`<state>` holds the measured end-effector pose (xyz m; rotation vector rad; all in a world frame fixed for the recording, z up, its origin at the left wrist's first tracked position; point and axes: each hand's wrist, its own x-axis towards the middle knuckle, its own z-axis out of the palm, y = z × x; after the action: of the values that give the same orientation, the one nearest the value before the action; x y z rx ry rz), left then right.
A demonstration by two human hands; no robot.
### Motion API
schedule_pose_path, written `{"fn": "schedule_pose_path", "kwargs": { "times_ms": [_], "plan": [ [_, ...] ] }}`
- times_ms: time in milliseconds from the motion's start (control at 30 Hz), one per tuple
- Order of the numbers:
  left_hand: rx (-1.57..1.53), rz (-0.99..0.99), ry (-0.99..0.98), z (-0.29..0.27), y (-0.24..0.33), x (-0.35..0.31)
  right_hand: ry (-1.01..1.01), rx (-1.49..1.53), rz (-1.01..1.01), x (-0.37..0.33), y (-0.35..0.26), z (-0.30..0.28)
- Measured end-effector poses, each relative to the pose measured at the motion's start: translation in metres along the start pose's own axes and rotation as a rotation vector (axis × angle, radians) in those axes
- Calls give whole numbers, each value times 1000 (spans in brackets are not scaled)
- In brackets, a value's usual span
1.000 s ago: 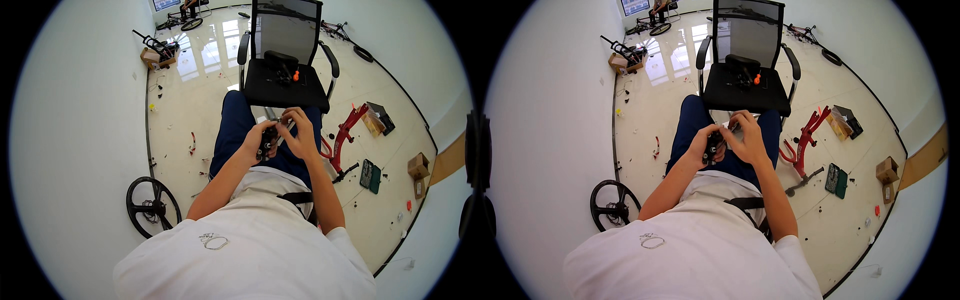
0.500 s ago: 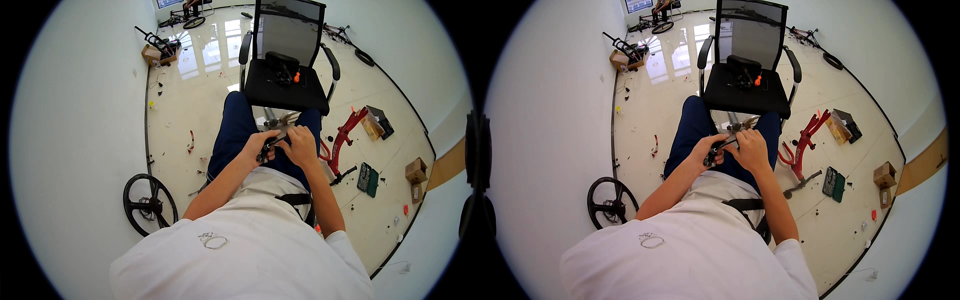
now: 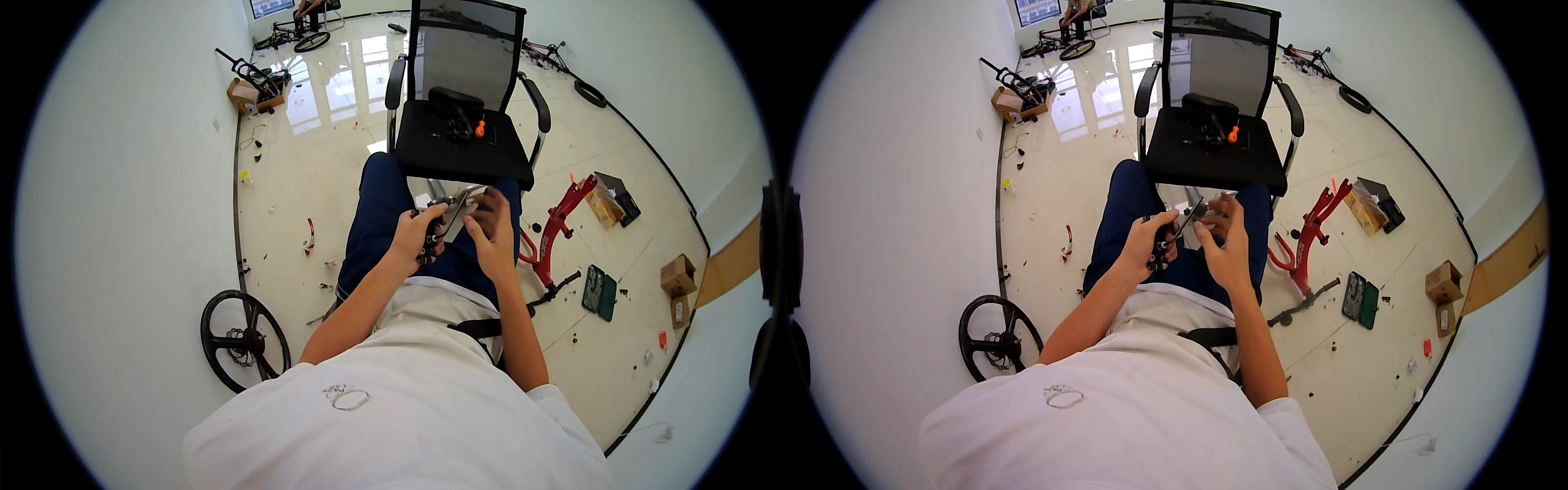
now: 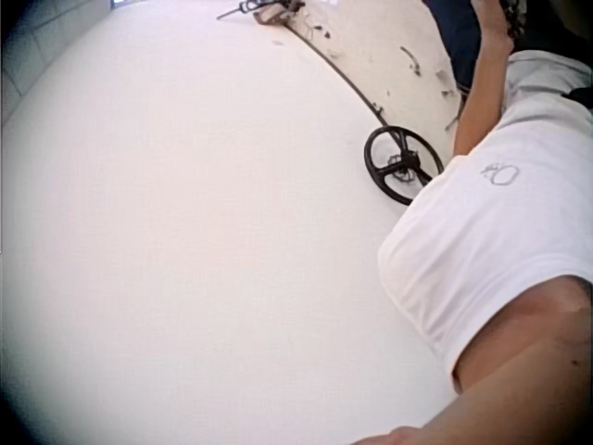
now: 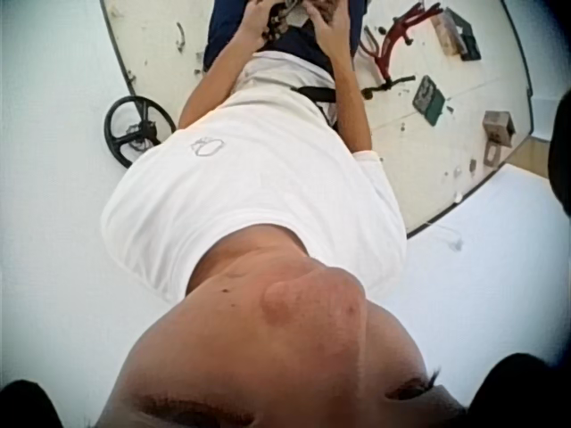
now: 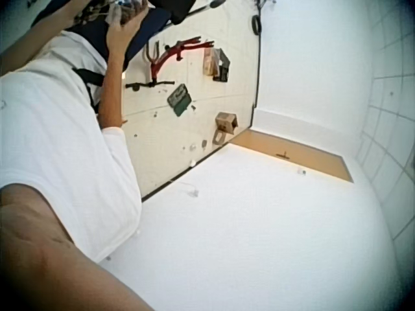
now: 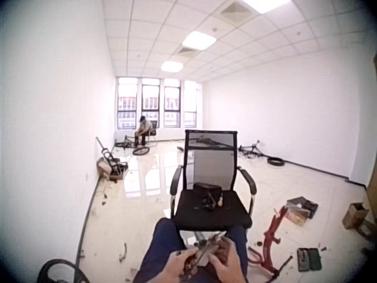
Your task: The person sits on a chair and uses a screwdriver to assemble small bicycle parts held in their hands. They repeatedly turn and adjust the components while seated, with bicycle parts and tools scattered on the floor around them.
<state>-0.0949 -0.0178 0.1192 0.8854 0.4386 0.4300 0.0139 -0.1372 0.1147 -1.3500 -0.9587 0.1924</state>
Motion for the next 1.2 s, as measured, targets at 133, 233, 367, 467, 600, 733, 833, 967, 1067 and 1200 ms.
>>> {"fn": "schedule_pose_path", "kwargs": {
  "times_ms": [133,233,367,467,600,733,833,967,1067,1200],
  "plan": [
    [206,136,27,4,-5,-1,-59,371,288,2,-4,9],
    [493,366,55,3,-20,-3,2,253,234,-1,-4,16],
    [565,463,89,8,-19,-1,46,98,93,-4,-5,18],
    [591,542,98,13,-19,-6,61,-67,33,-6,-20,21],
    [505,548,115,18,-18,-9,-10,-299,-68,-4,-35,20],
    [465,341,78,22,-6,-11,-20,-403,-187,3,-42,18],
    [491,371,76,23,-8,-16,-40,-369,-207,-1,-40,14],
    [749,863,-106,4,-39,16,-85,-374,-332,0,-46,18],
    [716,675,-162,1,-42,9,-468,-482,-553,-22,-67,44],
    [506,230,-115,13,-20,-19,-417,-346,-428,1,-61,38]
  ]
}}
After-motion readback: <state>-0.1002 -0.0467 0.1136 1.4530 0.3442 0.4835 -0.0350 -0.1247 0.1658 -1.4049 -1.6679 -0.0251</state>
